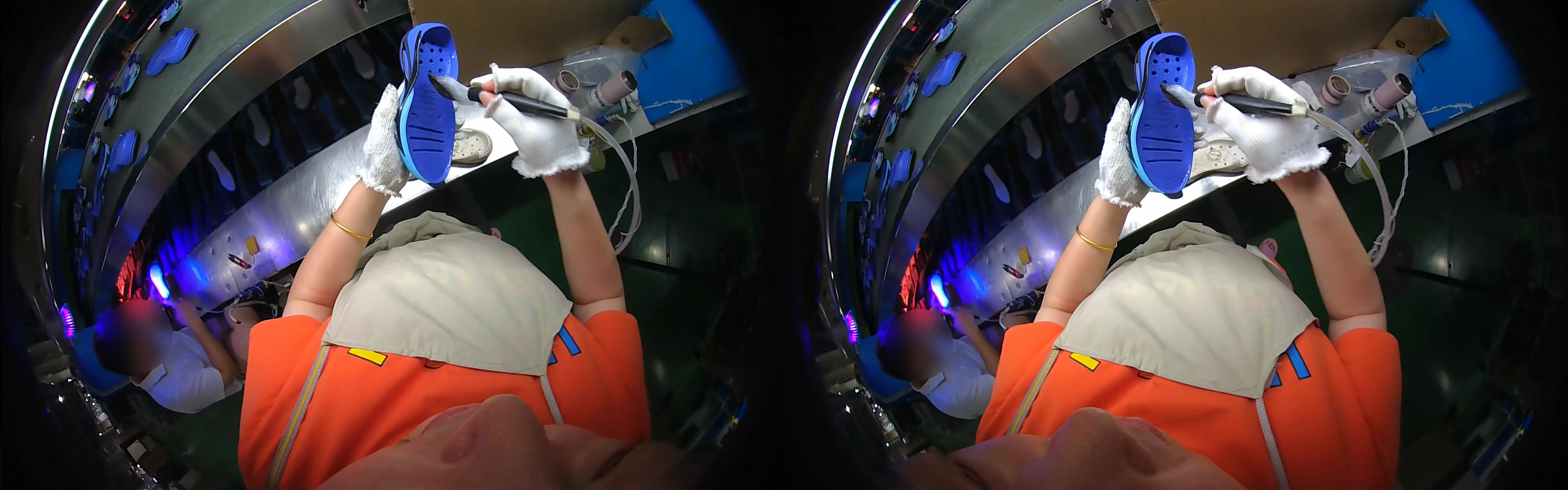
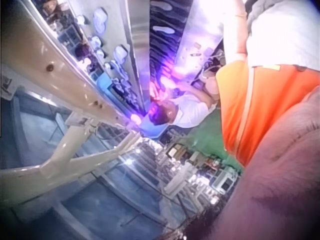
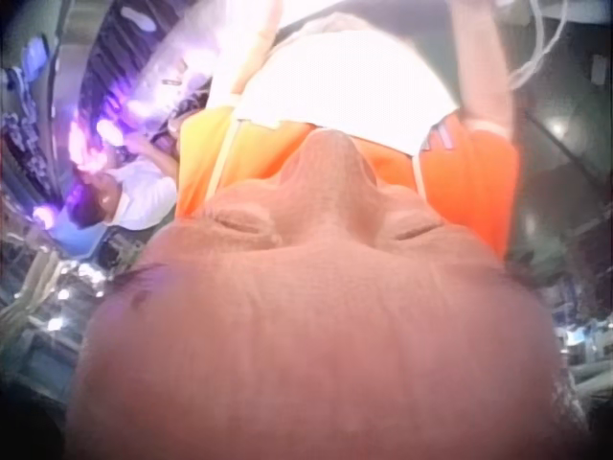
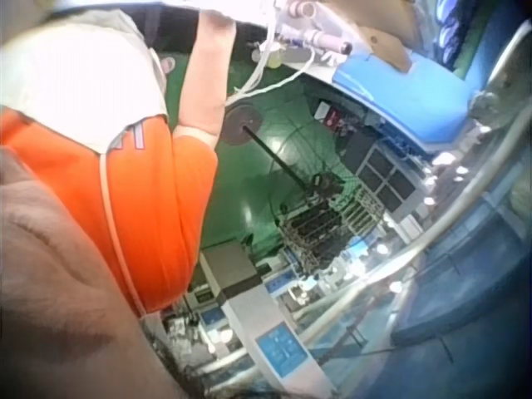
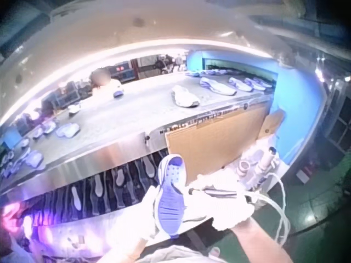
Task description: The person repeatedly picks up blue slipper soles from a conveyor belt and scrubs them with a brush. The person handles the slipper soles one at a time, scrubbing the textured surface and then placing them back on the belt.
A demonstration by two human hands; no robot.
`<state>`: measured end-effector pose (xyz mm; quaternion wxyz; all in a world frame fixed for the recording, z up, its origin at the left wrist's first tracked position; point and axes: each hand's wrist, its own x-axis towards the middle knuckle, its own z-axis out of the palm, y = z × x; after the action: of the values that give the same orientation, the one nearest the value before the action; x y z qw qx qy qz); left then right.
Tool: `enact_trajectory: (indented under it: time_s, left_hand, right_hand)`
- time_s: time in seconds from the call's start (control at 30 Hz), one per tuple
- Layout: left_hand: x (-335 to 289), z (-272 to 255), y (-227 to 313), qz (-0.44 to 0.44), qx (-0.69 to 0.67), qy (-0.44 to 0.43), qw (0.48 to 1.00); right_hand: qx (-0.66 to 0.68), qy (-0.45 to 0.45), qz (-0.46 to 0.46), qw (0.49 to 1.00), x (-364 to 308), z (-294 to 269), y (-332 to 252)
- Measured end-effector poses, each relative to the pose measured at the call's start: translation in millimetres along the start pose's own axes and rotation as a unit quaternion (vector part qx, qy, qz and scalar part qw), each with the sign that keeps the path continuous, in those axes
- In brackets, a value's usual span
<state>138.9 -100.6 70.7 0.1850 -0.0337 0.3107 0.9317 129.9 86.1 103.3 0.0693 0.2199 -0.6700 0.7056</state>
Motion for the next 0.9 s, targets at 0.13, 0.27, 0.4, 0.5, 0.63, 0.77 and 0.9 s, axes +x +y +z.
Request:
enact_trajectory:
  time_s: [0.13,0.27,0.4,0.5,0.63,0.77,0.9]
  left_hand:
    - [11,-15,-5,-0.003,-0.189,-0.061,0.980]
    - [11,-22,-3,0.039,-0.057,-0.014,0.998]
    - [11,-15,-1,0.054,0.019,0.065,0.996]
    - [20,-29,-2,0.057,0.021,0.086,0.994]
    - [19,-27,0,0.064,0.115,0.099,0.986]
    - [26,-30,-3,0.075,0.113,0.073,0.988]
    - [48,-55,-13,0.052,0.079,0.075,0.993]
  right_hand:
    - [0.077,0.016,0.023,0.997,-3,24,8]
    - [0.167,0.048,0.088,0.981,-11,13,14]
    - [0.213,0.121,0.134,0.960,-17,-1,31]
    - [0.174,0.133,0.178,0.959,-28,1,33]
    - [0.223,0.129,0.184,0.948,-35,-3,32]
    - [0.470,0.077,0.202,0.856,-38,-2,24]
    - [0.508,-0.056,0.171,0.842,-45,18,5]
